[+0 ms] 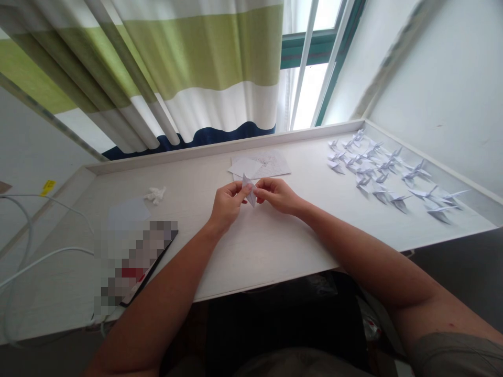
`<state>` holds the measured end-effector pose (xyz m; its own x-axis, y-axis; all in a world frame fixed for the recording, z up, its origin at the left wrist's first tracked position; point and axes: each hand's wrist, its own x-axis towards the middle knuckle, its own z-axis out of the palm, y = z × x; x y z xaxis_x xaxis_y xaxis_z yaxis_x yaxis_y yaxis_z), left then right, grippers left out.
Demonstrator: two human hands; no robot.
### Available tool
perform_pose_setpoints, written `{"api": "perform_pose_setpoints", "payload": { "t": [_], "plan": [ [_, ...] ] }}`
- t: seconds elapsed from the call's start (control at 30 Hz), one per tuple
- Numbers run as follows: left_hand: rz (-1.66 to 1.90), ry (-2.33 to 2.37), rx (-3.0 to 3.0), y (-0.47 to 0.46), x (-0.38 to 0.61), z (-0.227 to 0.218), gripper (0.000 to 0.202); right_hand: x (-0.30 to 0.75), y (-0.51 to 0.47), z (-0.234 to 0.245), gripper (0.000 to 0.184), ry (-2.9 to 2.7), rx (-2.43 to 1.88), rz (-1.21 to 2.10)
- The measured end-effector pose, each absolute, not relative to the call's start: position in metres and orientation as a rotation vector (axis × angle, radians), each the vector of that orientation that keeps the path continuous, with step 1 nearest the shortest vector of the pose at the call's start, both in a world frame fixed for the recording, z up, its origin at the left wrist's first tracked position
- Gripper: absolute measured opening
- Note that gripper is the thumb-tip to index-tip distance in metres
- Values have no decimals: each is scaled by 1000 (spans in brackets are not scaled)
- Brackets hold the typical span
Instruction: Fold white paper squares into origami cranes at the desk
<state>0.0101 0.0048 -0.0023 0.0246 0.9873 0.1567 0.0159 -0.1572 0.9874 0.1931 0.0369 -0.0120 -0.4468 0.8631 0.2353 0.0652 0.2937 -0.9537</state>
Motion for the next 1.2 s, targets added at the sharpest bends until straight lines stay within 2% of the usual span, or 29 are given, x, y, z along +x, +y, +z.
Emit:
{"api": "perform_pose_setpoints", "payload": {
  "t": [0.13,0.43,0.67,1.07,1.2],
  "plan": [
    [1319,1120,1264,4,12,-3,28,191,35,-14,47,-1767,-799,1262],
    [1312,996,1218,5,9,0,44,197,38,-15,44,-1879,-726,1348],
    [1534,999,1136,6,20,-7,41,197,40,-13,42,-1820,-713,1321],
    [1449,1155,1067,6,16,-5,28,195,37,-12,41,-1692,-752,1459],
    [1447,1202,1022,6,12,-4,32,196,40,-13,43,-1597,-868,1446]
  ]
}}
